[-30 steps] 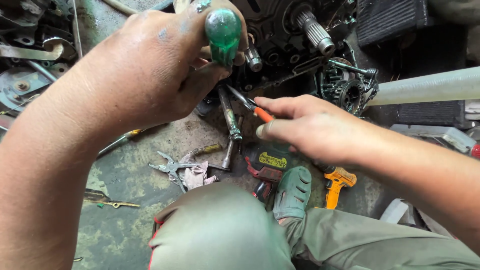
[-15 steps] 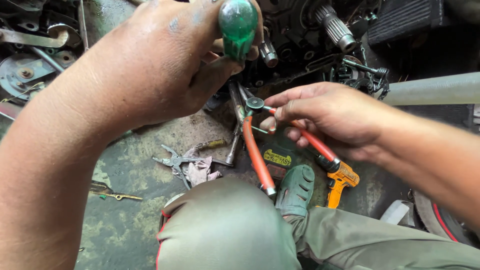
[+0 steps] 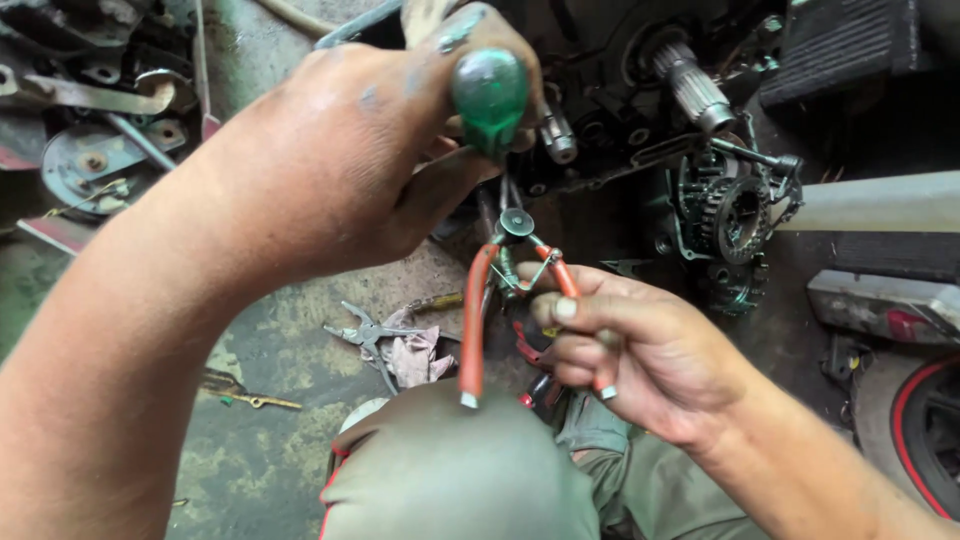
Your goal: Disassembling and inspecting internal components of a motorcycle engine.
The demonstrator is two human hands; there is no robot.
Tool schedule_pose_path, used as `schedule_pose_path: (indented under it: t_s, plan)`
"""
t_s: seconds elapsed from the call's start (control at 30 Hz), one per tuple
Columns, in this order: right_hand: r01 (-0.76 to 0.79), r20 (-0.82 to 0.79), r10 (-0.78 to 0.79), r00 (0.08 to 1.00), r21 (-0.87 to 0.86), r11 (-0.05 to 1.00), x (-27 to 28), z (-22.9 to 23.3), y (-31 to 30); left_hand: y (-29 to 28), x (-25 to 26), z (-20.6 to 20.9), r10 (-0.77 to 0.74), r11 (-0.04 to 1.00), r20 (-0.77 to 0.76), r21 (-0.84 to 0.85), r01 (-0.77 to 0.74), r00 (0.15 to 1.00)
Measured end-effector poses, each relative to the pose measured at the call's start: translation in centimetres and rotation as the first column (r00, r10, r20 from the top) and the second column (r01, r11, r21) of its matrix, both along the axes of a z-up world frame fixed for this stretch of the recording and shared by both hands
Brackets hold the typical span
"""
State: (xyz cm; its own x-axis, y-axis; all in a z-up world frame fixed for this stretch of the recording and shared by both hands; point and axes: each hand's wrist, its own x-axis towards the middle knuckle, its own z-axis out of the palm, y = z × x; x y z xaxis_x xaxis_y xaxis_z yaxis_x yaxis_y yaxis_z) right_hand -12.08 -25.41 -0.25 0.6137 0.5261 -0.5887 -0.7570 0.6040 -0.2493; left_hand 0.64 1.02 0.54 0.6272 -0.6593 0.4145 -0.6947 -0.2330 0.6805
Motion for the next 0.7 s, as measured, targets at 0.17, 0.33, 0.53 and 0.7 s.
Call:
schedule_pose_path:
  t_s: [0.17, 0.33, 0.53, 0.7]
  plan:
    - [0.015, 0.103, -0.003, 0.995, -0.119, 0.993, -2.2, -1.7, -5.0, -0.2, 0.3, -0.2, 0.003, 0.999, -0.023, 0.044, -0.002, 1.0]
    - [0.013, -0.013, -0.015, 1.0, -0.166, 0.986, -3.5, 0.9, -5.2, 0.0, 0.6, -1.0, 0.019, 0.994, -0.001, 0.105, -0.019, 1.0]
    - [0.077, 0.206, -0.027, 0.978, -0.239, 0.968, -5.8, 1.9, -7.3, -0.4, 0.4, 0.0, 0.004, 0.994, -0.04, 0.105, 0.0, 0.999]
    - [0.089, 0.14, -0.065, 0.988, -0.176, 0.98, -6.4, 2.5, -6.7, -0.7, 0.5, 0.1, 0.03, 0.991, -0.026, 0.128, -0.027, 0.999]
